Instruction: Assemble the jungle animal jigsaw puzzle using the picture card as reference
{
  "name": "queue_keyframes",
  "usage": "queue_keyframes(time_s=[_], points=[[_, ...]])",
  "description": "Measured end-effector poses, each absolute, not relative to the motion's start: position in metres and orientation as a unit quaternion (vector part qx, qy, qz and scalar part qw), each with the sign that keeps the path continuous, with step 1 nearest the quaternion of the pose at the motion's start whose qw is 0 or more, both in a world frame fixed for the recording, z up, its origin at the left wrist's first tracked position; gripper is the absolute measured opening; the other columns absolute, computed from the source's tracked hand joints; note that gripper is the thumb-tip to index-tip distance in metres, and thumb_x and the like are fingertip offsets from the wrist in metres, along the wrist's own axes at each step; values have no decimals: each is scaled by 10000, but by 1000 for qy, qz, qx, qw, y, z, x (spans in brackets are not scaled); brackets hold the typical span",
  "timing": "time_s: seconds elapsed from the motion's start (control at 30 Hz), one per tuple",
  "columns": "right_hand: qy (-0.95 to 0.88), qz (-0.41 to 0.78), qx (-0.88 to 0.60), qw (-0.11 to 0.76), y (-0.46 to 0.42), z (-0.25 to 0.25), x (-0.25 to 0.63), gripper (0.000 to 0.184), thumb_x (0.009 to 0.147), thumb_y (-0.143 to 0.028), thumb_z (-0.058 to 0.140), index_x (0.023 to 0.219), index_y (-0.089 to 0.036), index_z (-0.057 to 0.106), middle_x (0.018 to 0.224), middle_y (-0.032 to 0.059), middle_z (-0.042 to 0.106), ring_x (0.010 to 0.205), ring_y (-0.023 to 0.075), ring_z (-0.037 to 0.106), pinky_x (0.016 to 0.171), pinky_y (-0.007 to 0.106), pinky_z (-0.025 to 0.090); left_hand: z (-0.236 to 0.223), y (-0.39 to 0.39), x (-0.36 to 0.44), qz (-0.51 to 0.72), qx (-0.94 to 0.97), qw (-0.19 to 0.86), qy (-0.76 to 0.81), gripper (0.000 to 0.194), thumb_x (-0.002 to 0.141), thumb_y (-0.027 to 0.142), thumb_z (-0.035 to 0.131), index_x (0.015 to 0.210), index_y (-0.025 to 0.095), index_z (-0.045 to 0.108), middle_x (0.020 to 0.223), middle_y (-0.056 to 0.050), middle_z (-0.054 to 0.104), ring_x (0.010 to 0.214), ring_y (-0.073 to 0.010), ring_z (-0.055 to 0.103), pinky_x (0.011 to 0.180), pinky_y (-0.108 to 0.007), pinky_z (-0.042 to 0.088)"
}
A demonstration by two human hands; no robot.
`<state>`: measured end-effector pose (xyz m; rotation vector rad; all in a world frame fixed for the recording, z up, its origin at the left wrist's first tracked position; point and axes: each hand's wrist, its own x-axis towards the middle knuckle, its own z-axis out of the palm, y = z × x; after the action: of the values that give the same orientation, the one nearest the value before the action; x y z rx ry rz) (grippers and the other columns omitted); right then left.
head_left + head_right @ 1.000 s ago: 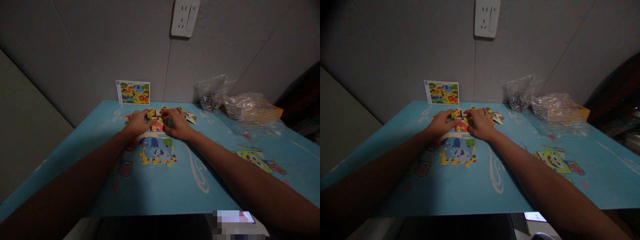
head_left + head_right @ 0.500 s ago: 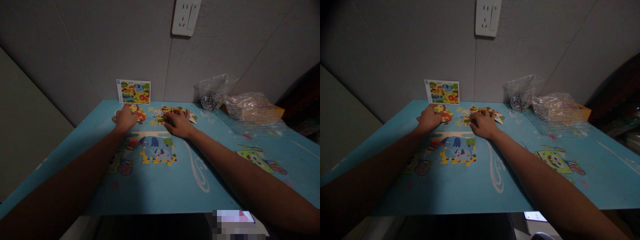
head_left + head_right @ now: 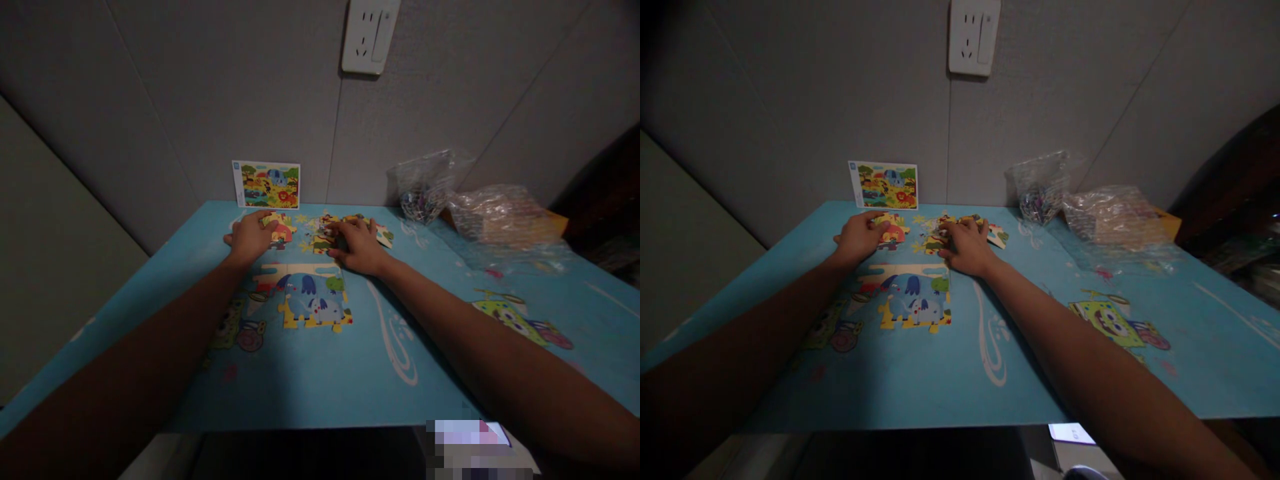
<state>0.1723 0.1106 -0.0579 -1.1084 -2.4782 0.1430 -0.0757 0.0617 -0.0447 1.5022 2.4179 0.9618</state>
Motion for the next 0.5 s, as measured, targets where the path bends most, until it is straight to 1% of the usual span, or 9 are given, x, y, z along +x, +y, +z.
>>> queue_keyframes(time_s=[0.07, 0.17, 0.23, 0.3, 0.37, 0.43, 0.5], points=[[-890, 42, -392, 229, 111, -57, 174, 609, 785, -366, 693, 1354, -219, 531, 1269, 141, 627, 1263, 372, 453, 1103, 721, 117, -45, 61, -75, 301, 505, 49, 808, 427, 882, 468, 550, 1269, 322, 655, 1116, -125, 712, 1200, -421, 537, 992, -617, 335], [-895, 21, -369, 251, 108, -51, 174, 643, 773, -386, 704, 1365, -217, 519, 1226, 133, 627, 1222, 351, 485, 1135, 675, 110, -43, 57, -71, 283, 524, -17, 803, 502, 858, 444, 608, 1323, 256, 635, 1307, -201, 600, 1274, -470, 433, 987, -625, 340], [-901, 5, -346, 261, 103, -46, 173, 630, 776, -394, 703, 1351, -205, 527, 1210, 128, 631, 1205, 337, 501, 1158, 645, 84, -40, 54, -64, 293, 562, -44, 772, 527, 855, 415, 634, 1349, 232, 616, 1352, -204, 565, 1286, -455, 406, 1004, -604, 336], [-906, -7, -324, 272, 98, -42, 170, 616, 790, -411, 696, 1343, -198, 527, 1220, 123, 632, 1203, 322, 509, 1179, 609, 68, -38, 50, -54, 310, 620, -27, 721, 512, 871, 388, 633, 1363, 252, 599, 1270, -148, 634, 1269, -401, 428, 1030, -560, 329], [-908, -9, -307, 283, 95, -39, 170, 601, 812, -442, 684, 1344, -217, 518, 1251, 108, 632, 1215, 307, 508, 1192, 579, 60, -38, 48, -44, 310, 673, 19, 671, 498, 884, 367, 625, 1371, 272, 586, 1107, -93, 700, 1211, -342, 484, 1040, -512, 329], [-906, -8, -303, 296, 96, -39, 173, 594, 821, -489, 680, 1336, -238, 522, 1272, 95, 634, 1230, 301, 501, 1195, 566, 57, -38, 48, -37, 303, 704, 53, 640, 461, 892, 333, 614, 1347, 267, 603, 987, -58, 716, 1131, -300, 536, 1031, -479, 338], [-894, -9, -317, 316, 102, -39, 180, 601, 816, -539, 683, 1319, -244, 537, 1275, 95, 637, 1249, 310, 488, 1189, 574, 58, -40, 49, -34, 303, 710, 60, 634, 410, 895, 296, 602, 1300, 243, 639, 944, -48, 714, 1068, -281, 562, 1019, -470, 342]])
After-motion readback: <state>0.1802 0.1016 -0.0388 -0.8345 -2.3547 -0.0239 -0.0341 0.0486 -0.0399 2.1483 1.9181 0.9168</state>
